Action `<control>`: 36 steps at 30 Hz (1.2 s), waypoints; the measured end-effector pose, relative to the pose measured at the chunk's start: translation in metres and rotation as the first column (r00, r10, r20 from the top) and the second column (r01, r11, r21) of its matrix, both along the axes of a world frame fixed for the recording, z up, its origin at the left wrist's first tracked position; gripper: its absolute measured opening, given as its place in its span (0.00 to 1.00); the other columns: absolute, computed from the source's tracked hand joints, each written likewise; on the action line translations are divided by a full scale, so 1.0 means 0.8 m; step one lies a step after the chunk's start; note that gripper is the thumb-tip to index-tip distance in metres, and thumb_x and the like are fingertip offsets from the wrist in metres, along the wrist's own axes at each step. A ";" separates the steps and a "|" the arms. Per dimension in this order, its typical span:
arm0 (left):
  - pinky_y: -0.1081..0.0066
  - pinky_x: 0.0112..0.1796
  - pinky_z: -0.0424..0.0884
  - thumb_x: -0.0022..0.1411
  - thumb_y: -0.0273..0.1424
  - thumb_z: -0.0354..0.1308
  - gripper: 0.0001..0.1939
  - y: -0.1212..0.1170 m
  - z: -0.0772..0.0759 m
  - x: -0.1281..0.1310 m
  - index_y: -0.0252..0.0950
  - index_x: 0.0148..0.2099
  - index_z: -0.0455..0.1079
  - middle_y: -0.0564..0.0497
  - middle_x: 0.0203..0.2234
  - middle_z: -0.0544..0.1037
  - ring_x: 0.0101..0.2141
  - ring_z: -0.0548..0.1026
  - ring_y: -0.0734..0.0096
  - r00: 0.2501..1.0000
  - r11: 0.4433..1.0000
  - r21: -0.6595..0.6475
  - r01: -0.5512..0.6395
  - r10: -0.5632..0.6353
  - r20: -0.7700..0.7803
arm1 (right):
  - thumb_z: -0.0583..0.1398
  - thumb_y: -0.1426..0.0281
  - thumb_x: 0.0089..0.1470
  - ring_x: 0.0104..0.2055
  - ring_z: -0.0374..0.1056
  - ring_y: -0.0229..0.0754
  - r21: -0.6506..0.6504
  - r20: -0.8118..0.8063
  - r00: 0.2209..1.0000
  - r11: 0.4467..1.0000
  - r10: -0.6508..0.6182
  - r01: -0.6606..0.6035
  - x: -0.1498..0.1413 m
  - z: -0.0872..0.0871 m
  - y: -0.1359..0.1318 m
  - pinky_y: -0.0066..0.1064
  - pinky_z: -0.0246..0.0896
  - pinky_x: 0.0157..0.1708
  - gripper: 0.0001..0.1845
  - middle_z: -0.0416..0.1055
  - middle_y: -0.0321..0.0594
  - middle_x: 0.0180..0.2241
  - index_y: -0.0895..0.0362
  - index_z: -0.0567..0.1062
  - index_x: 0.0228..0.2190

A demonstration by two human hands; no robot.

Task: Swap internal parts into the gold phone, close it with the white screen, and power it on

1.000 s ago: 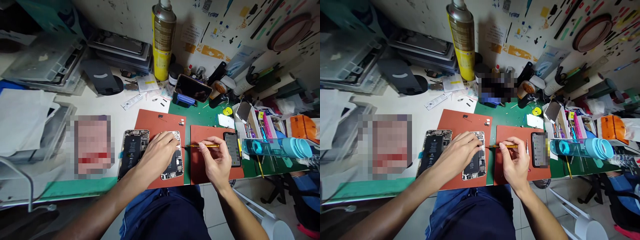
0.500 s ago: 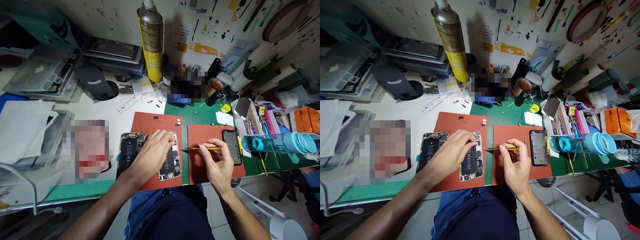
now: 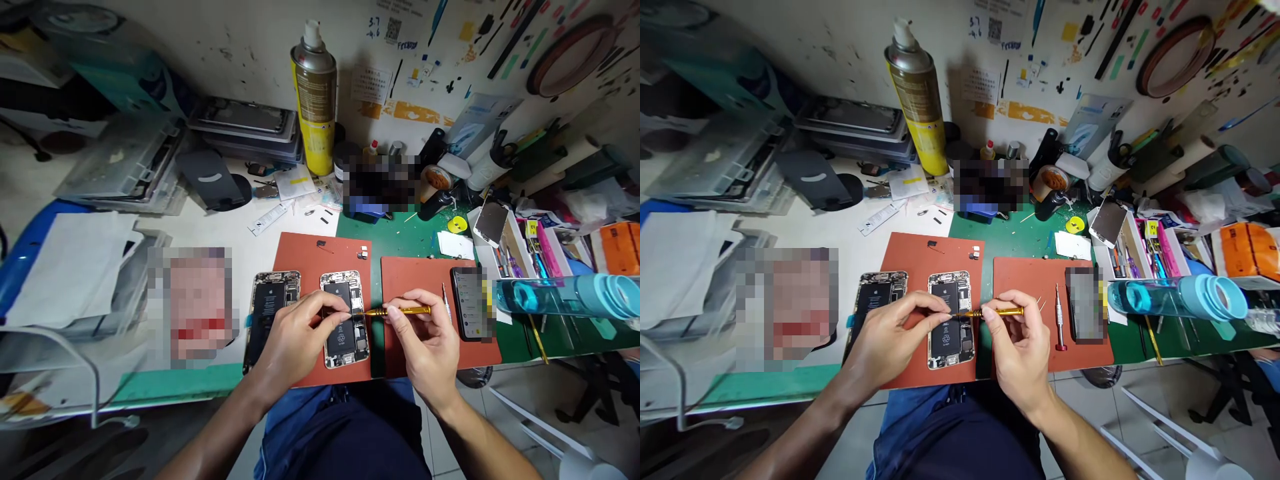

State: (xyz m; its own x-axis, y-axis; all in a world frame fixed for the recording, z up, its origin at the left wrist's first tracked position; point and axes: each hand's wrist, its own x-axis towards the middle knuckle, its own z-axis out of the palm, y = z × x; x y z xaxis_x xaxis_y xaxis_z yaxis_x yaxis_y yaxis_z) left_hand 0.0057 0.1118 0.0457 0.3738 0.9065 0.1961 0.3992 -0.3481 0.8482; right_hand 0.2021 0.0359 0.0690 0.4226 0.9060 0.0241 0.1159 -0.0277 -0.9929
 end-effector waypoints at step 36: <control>0.72 0.46 0.75 0.74 0.21 0.59 0.08 -0.006 -0.007 0.000 0.41 0.45 0.71 0.57 0.37 0.81 0.40 0.81 0.74 0.998 0.984 0.169 0.057 -0.060 0.011 | 0.66 0.72 0.68 0.46 0.84 0.42 0.080 0.122 0.991 0.995 0.055 -0.065 -0.007 -0.014 -0.004 0.30 0.82 0.46 0.11 0.85 0.39 0.44 0.49 0.76 0.51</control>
